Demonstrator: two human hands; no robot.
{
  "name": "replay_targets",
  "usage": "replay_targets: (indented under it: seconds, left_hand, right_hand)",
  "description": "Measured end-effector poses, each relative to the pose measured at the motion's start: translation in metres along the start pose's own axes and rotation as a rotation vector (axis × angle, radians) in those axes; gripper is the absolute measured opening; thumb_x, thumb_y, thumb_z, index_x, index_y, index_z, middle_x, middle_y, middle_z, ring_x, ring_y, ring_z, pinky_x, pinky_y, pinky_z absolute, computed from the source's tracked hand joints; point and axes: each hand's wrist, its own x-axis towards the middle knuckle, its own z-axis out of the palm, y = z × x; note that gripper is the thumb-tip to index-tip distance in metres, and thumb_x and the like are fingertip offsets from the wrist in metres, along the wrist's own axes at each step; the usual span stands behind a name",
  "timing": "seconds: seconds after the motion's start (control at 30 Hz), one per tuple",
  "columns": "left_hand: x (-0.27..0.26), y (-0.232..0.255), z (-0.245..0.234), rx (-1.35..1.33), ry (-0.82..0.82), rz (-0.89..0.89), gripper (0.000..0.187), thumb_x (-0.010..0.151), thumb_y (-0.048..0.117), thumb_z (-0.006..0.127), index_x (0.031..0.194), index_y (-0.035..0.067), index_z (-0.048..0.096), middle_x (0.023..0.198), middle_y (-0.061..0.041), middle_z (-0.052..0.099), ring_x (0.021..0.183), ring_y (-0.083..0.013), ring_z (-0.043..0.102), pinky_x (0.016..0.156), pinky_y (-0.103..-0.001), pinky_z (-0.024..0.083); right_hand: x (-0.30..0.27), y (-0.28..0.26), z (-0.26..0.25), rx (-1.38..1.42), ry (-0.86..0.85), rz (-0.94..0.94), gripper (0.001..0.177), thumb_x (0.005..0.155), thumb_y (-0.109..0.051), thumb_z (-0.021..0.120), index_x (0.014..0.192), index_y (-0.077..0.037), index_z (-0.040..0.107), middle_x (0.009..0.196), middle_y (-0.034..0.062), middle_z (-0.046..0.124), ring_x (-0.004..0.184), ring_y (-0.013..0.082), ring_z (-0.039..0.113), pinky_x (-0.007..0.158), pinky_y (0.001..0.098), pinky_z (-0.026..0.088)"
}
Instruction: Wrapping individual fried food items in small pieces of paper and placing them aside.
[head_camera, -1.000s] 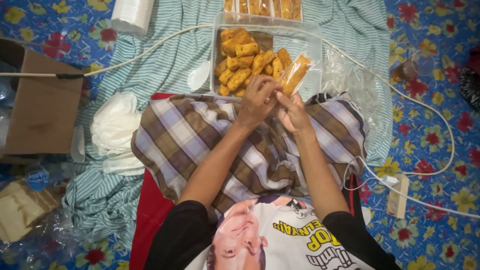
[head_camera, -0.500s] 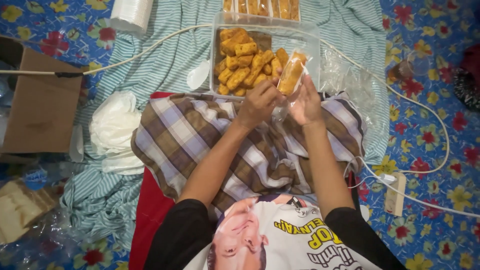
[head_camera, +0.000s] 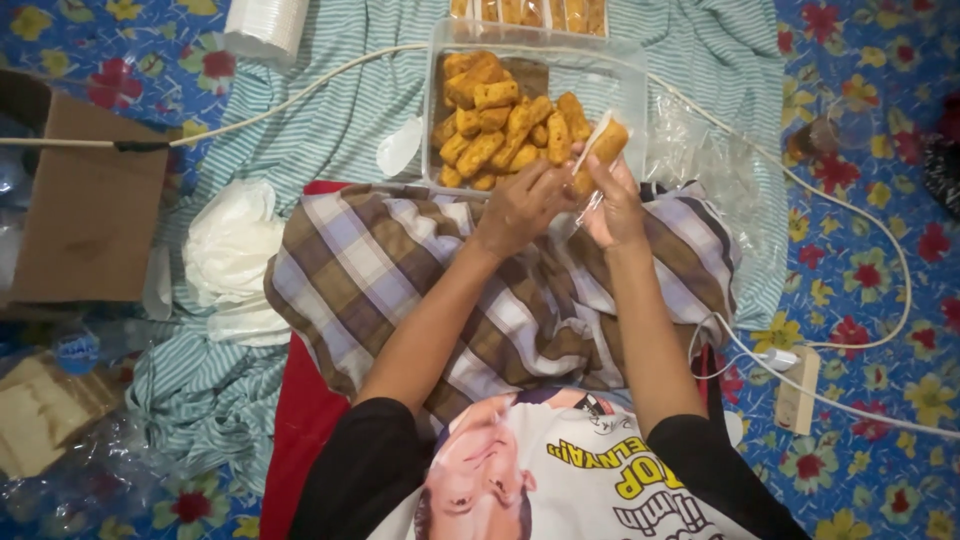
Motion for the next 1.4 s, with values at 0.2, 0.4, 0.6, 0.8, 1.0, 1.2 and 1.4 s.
replay_targets:
  seconds: [0.2, 0.4, 0.6, 0.8, 1.0, 1.2, 1.4]
  left_hand:
    - [-0.019, -0.007, 0.016, 0.012, -0.021, -0.104, 0.025, 0.095, 0.027, 0.072, 0.111, 0.01, 0.062, 0.077, -0.002, 0.051, 0.069, -0.0246, 0.062, 0.063, -0.032, 0.054]
    - [-0.03, -0.016, 0.03, 0.122, -0.024, -0.109, 0.014, 0.094, 0.025, 0.072, 0.097, 0.015, 0.062, 0.073, 0.001, 0.049, 0.064, -0.0225, 0.06, 0.061, -0.03, 0.053]
    - [-0.024, -0.014, 0.028, 0.105, -0.06, -0.122, 0.013, 0.094, 0.026, 0.07, 0.093, 0.018, 0.06, 0.073, 0.002, 0.05, 0.063, -0.0217, 0.061, 0.06, -0.031, 0.053]
    - [-0.023, -0.011, 0.025, -0.048, -0.11, -0.07, 0.014, 0.097, 0.02, 0.067, 0.085, 0.013, 0.065, 0.077, -0.003, 0.055, 0.061, -0.0253, 0.062, 0.059, -0.03, 0.053]
    - [0.004, 0.009, 0.003, -0.436, -0.152, -0.146, 0.028, 0.083, 0.031, 0.085, 0.083, 0.01, 0.067, 0.079, -0.01, 0.06, 0.063, -0.0342, 0.063, 0.057, -0.038, 0.053]
    - [-0.059, -0.039, 0.055, -0.411, 0.019, -0.464, 0.012, 0.091, 0.028, 0.079, 0.097, 0.018, 0.076, 0.093, 0.0, 0.066, 0.071, -0.0196, 0.068, 0.06, -0.027, 0.055]
    - [-0.065, -0.04, 0.054, -0.707, -0.145, -0.838, 0.035, 0.09, 0.033, 0.085, 0.12, 0.021, 0.072, 0.107, -0.001, 0.067, 0.091, -0.0138, 0.07, 0.071, -0.024, 0.059]
  right_hand:
    - [0.0, 0.025, -0.01, 0.021, 0.017, -0.03, 0.025, 0.098, -0.003, 0.068, 0.121, -0.006, 0.058, 0.11, 0.0082, 0.07, 0.092, 0.0226, 0.075, 0.076, 0.0376, 0.067]
    - [-0.007, 0.014, 0.012, 0.019, 0.053, -0.014, 0.025, 0.097, -0.002, 0.07, 0.118, -0.009, 0.06, 0.105, 0.0061, 0.071, 0.089, 0.0213, 0.076, 0.068, 0.0335, 0.066]
    - [-0.002, 0.011, 0.003, 0.008, 0.073, 0.036, 0.023, 0.097, -0.005, 0.071, 0.118, -0.008, 0.061, 0.099, 0.0088, 0.072, 0.084, 0.0224, 0.076, 0.064, 0.0338, 0.066]
    - [0.012, 0.023, -0.045, -0.036, 0.128, 0.059, 0.027, 0.097, -0.011, 0.071, 0.121, -0.01, 0.059, 0.111, 0.0085, 0.072, 0.095, 0.0225, 0.076, 0.075, 0.0418, 0.069]
    - [0.007, 0.008, -0.061, -0.09, 0.05, 0.194, 0.024, 0.099, -0.015, 0.069, 0.12, -0.006, 0.061, 0.102, 0.0114, 0.072, 0.089, 0.0238, 0.076, 0.071, 0.0472, 0.067]
    - [-0.005, -0.007, -0.069, -0.404, -0.23, 0.349, 0.042, 0.095, -0.007, 0.07, 0.134, -0.008, 0.058, 0.106, 0.0073, 0.069, 0.086, 0.0179, 0.074, 0.07, 0.0411, 0.063]
    - [-0.009, -0.022, -0.058, -0.751, -0.459, 0.545, 0.045, 0.092, -0.014, 0.075, 0.134, -0.006, 0.062, 0.101, 0.0066, 0.07, 0.084, 0.0131, 0.068, 0.07, 0.0331, 0.059]
